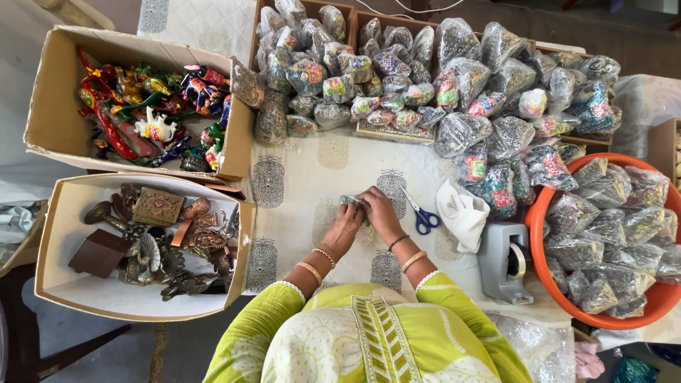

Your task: The person wraps small painted decorative figurines in bubble wrap at a work table, folding the wrap around each item and sealing it with tape from a desktop tape dispenser. Wrapped pieces are placed into a large orange basin and boxes, and the person occasionally reaches into a box of unwrapped figurines to get the next item.

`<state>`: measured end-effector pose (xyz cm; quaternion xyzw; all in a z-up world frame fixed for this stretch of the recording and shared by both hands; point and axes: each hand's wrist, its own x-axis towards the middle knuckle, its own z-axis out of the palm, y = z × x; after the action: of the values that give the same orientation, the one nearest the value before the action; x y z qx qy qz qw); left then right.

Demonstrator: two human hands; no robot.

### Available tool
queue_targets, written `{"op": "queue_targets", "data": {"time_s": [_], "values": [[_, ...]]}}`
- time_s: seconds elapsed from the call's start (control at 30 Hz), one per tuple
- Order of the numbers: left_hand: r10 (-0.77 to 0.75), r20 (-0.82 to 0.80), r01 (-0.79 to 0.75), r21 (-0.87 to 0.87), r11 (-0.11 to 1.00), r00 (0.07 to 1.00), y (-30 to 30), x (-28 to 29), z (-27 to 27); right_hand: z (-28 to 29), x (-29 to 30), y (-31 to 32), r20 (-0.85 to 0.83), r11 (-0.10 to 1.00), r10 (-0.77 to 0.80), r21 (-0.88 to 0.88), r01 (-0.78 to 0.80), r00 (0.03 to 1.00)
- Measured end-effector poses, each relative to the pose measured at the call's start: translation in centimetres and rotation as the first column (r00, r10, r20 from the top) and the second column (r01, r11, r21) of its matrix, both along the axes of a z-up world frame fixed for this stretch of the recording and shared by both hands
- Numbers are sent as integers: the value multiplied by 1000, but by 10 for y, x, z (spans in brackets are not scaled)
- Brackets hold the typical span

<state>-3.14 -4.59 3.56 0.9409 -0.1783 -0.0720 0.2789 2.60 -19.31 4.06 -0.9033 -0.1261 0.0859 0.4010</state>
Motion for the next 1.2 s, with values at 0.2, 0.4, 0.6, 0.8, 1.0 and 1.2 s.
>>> {"op": "queue_targets", "data": {"time_s": [0.2, 0.4, 0.6, 0.8, 1.0, 1.2], "values": [[-30, 53, 25, 83, 996, 998, 1, 2, -1, 22, -22, -5, 126, 989, 149, -32, -147, 981], [24, 21, -25, 39, 999, 999, 0, -2, -19, 21, -37, -8, 172, 987, 144, -92, -130, 975], [90, -99, -130, -549, 826, 991, 26, 18, 21, 27, -41, -2, 219, 986, 137, -123, -112, 966], [124, 204, -17, -458, 889, 971, 53, 44, 1, 26, -42, 4, 311, 985, 141, -139, -101, 940], [-175, 275, 254, -285, 924, 945, 50, 45, -7, 12, -45, 3, 313, 982, 111, -180, -55, 943], [-228, 287, 293, -210, 933, 930, 53, 49, -11, 24, -49, 6, 276, 997, 17, -78, 5, 961]]}}
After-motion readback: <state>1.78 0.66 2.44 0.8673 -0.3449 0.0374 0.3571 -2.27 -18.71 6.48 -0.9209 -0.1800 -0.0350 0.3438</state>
